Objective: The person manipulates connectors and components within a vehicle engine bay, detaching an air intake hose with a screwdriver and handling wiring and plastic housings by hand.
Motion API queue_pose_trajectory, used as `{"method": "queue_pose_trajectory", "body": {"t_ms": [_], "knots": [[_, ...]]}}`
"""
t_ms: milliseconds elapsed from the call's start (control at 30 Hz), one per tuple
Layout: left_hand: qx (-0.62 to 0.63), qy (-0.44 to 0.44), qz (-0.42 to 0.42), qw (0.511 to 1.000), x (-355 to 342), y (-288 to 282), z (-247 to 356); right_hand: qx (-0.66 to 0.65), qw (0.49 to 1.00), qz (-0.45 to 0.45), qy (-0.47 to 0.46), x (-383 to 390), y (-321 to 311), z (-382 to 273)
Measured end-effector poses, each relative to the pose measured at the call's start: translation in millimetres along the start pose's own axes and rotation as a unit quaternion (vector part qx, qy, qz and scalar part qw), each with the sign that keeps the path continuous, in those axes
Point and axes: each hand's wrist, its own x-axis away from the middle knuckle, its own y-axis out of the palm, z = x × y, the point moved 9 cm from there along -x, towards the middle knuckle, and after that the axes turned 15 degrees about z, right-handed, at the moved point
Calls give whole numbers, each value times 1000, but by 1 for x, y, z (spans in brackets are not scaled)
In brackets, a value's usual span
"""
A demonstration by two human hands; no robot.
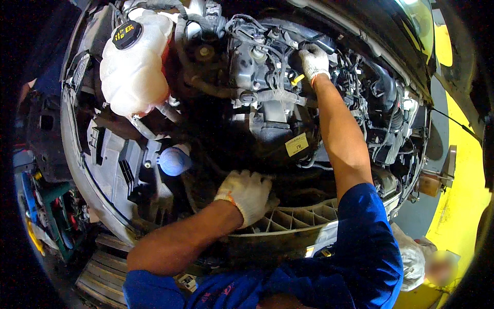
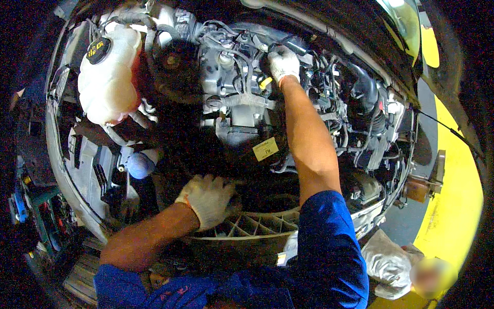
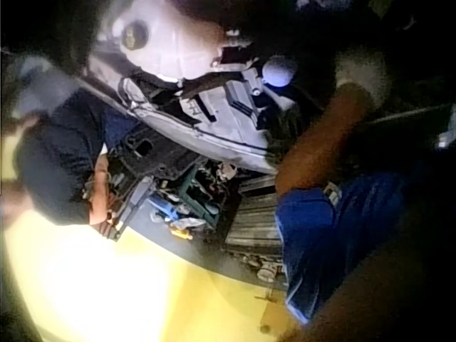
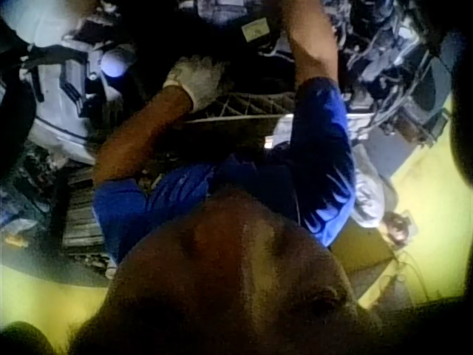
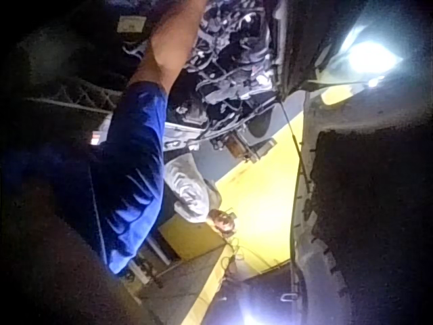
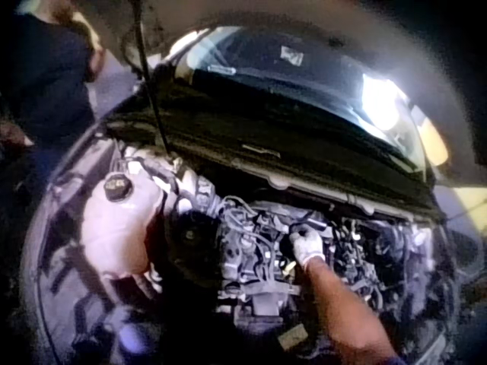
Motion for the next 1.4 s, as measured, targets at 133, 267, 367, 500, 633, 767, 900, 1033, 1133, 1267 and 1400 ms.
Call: {"method": "queue_pose_trajectory", "body": {"t_ms": [133,267,367,500,633,767,900,1033,1133,1267,1400], "knots": [[-6,0,10,1000,0,0,-1,32,999,16,17,-2,2,8],[9,-4,13,1000,0,0,-1,9,1000,18,12,-2,2,10],[18,-10,1,1000,0,0,-4,43,998,33,18,1,-1,-1],[18,-2,7,1000,0,2,-3,-18,999,43,16,-1,-2,3],[18,-5,5,1000,1,1,-3,39,998,37,20,2,-4,-2],[22,-2,25,999,1,-1,-3,1,999,30,23,2,-3,2],[21,-4,18,1000,1,-3,-3,55,998,34,11,0,-2,2],[27,-6,28,999,1,-2,-4,2,999,37,19,5,-7,-6],[30,-3,34,999,1,-3,-3,39,999,30,2,1,-5,-2],[27,-5,26,999,0,-3,-4,38,999,38,1,0,-1,1],[25,-2,29,999,0,-2,-3,38,999,32,9,0,-1,2]]}}
